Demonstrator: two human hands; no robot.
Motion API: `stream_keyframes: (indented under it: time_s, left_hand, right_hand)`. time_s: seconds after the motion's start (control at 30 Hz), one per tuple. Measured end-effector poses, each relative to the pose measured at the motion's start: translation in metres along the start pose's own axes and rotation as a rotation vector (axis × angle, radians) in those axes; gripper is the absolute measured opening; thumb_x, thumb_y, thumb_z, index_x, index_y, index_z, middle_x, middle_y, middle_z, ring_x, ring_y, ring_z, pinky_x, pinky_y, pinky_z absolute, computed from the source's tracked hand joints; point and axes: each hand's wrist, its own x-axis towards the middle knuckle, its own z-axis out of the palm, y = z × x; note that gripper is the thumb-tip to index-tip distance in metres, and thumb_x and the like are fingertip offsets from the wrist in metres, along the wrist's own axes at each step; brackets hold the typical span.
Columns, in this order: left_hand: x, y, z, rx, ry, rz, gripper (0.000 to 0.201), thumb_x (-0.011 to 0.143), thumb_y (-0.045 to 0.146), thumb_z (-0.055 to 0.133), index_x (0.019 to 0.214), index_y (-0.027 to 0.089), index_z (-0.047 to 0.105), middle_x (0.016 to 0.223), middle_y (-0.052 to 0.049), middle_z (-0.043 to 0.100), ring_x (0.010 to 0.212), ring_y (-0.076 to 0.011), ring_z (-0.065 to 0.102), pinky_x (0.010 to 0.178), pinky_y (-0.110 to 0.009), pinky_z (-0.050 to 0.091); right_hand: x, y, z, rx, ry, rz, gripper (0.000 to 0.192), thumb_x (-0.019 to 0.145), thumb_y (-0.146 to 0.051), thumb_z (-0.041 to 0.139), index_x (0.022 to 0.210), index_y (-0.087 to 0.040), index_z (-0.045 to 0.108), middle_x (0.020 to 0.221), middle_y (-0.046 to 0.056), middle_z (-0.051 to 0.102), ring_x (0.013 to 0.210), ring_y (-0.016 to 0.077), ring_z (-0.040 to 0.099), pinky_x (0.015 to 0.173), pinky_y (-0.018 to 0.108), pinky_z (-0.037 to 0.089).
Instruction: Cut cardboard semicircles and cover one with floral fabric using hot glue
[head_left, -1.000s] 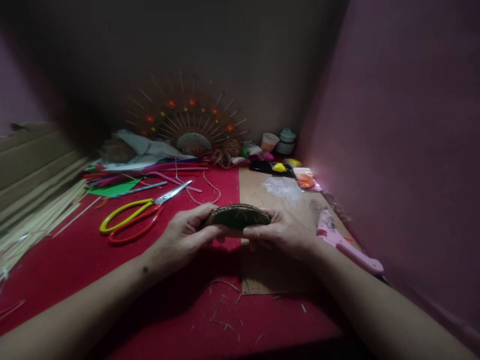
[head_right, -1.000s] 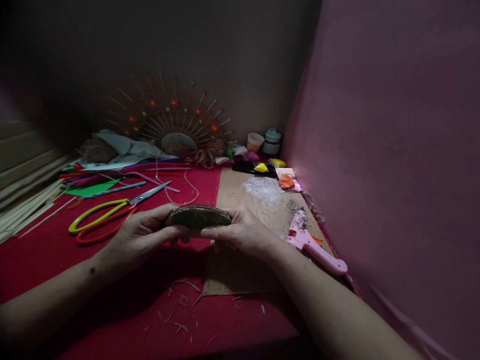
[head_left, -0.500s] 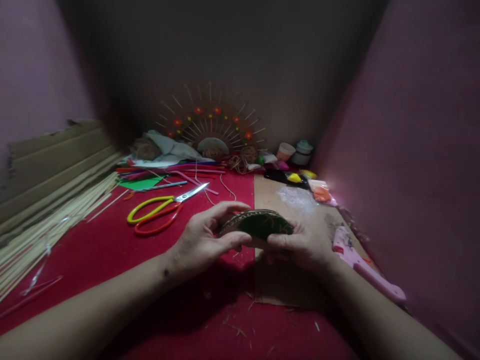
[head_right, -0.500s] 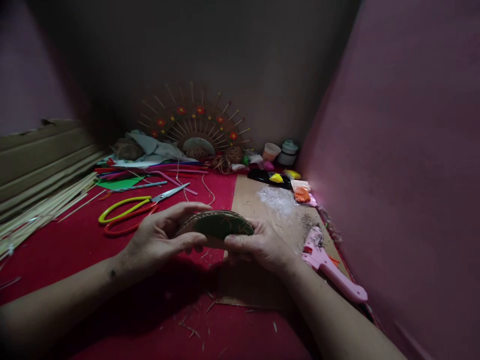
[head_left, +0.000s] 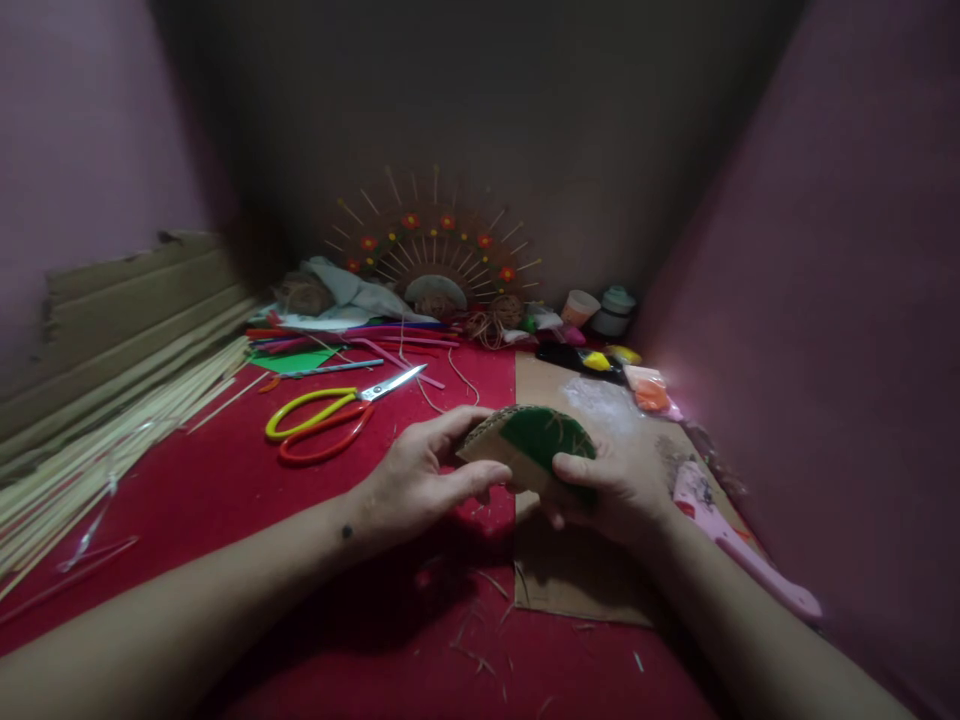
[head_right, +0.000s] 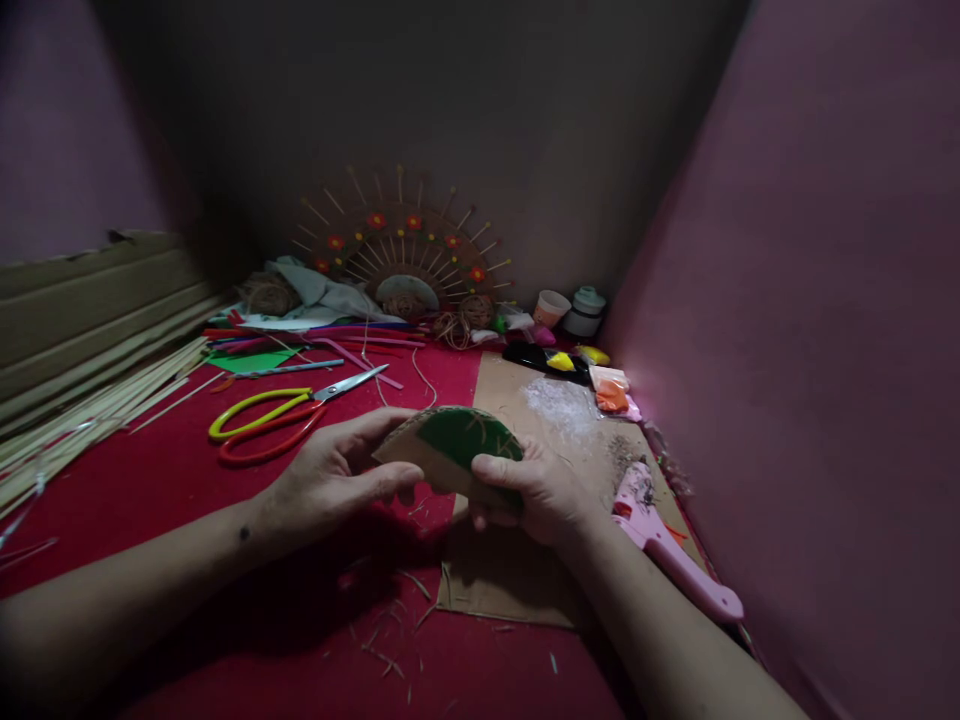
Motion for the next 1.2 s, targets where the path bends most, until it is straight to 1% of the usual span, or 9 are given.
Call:
stream_keyframes:
  time_s: [0.17, 0.23, 0.37, 0.53, 0.67, 0.77, 0.83, 1.0, 1.2]
  left_hand:
    - [0.002, -0.005, -0.001, -0.053, -0.002, -0.031, 0.045, 0.081, 0.024, 0.071, 0.121, 0.015, 0.054, 0.101, -0.004, 0.066, 0.061, -0.0077, 0.064, 0.055, -0.018, 0.053]
    - [0.003, -0.006, -0.002, -0.071, -0.020, -0.044, 0.044, 0.083, 0.025, 0.069, 0.123, 0.015, 0.054, 0.096, -0.003, 0.067, 0.060, -0.0075, 0.062, 0.055, -0.019, 0.053]
    - [0.005, -0.005, -0.006, -0.089, -0.061, -0.081, 0.042, 0.089, 0.031, 0.064, 0.126, 0.013, 0.055, 0.085, -0.002, 0.068, 0.060, -0.0100, 0.063, 0.056, -0.021, 0.053]
    - [0.009, -0.005, -0.013, -0.233, -0.109, -0.147, 0.045, 0.092, 0.038, 0.055, 0.127, 0.010, 0.056, 0.078, -0.007, 0.070, 0.057, -0.0175, 0.067, 0.049, -0.026, 0.052]
    - [0.015, -0.006, -0.016, -0.176, -0.072, -0.199, 0.039, 0.091, 0.042, 0.054, 0.112, 0.010, 0.063, 0.075, -0.008, 0.070, 0.056, -0.0182, 0.067, 0.046, -0.025, 0.051]
    - [0.017, -0.006, -0.015, -0.093, -0.089, -0.272, 0.033, 0.088, 0.043, 0.060, 0.094, 0.012, 0.065, 0.070, -0.006, 0.069, 0.051, -0.0130, 0.062, 0.043, -0.020, 0.047]
    - [0.017, -0.006, -0.014, -0.085, -0.099, -0.341, 0.026, 0.084, 0.038, 0.067, 0.089, 0.013, 0.064, 0.069, -0.005, 0.069, 0.047, -0.0094, 0.058, 0.040, -0.016, 0.043]
    - [0.014, -0.004, -0.011, -0.115, -0.047, -0.441, 0.026, 0.081, 0.031, 0.072, 0.098, 0.013, 0.066, 0.066, -0.004, 0.069, 0.041, -0.0062, 0.053, 0.035, -0.012, 0.039]
    - [0.015, -0.004, -0.012, -0.177, 0.007, -0.513, 0.034, 0.074, 0.030, 0.074, 0.102, 0.011, 0.068, 0.057, -0.002, 0.066, 0.035, -0.0076, 0.049, 0.029, -0.014, 0.037]
  right_hand:
    - [0.001, 0.001, -0.002, 0.064, 0.051, 0.050, 0.037, 0.067, -0.041, 0.081, 0.087, -0.013, 0.067, 0.059, 0.003, 0.067, 0.040, 0.0107, 0.057, 0.033, 0.016, 0.031]
    - [0.001, 0.000, -0.002, 0.080, 0.065, 0.074, 0.036, 0.067, -0.041, 0.080, 0.086, -0.013, 0.066, 0.059, 0.003, 0.067, 0.040, 0.0107, 0.058, 0.034, 0.016, 0.032]
    - [0.000, -0.002, -0.001, 0.101, 0.063, 0.121, 0.036, 0.068, -0.042, 0.078, 0.085, -0.012, 0.066, 0.060, 0.005, 0.068, 0.041, 0.0103, 0.057, 0.032, 0.015, 0.027]
    - [0.001, -0.003, -0.005, 0.126, 0.088, 0.187, 0.033, 0.073, -0.039, 0.075, 0.092, -0.014, 0.065, 0.068, 0.007, 0.071, 0.047, 0.0109, 0.059, 0.034, 0.015, 0.030]
    - [0.004, 0.000, -0.009, 0.155, 0.110, 0.226, 0.029, 0.077, -0.036, 0.071, 0.095, -0.013, 0.064, 0.074, 0.010, 0.073, 0.048, 0.0111, 0.060, 0.033, 0.015, 0.027]
    - [0.005, 0.000, -0.010, 0.147, 0.057, 0.263, 0.030, 0.080, -0.034, 0.069, 0.100, -0.012, 0.065, 0.075, 0.011, 0.075, 0.048, 0.0117, 0.061, 0.033, 0.015, 0.027]
    - [0.005, 0.000, -0.009, 0.139, 0.009, 0.284, 0.033, 0.080, -0.033, 0.069, 0.104, -0.010, 0.064, 0.075, 0.012, 0.075, 0.047, 0.0119, 0.062, 0.032, 0.015, 0.029]
    - [0.005, -0.001, -0.006, 0.157, -0.062, 0.327, 0.037, 0.083, -0.035, 0.068, 0.108, -0.008, 0.063, 0.079, 0.013, 0.076, 0.048, 0.0120, 0.065, 0.030, 0.012, 0.032]
    - [0.006, 0.000, -0.008, 0.218, -0.150, 0.303, 0.035, 0.088, -0.032, 0.059, 0.112, -0.007, 0.062, 0.082, 0.015, 0.076, 0.057, 0.0169, 0.072, 0.036, 0.015, 0.047]
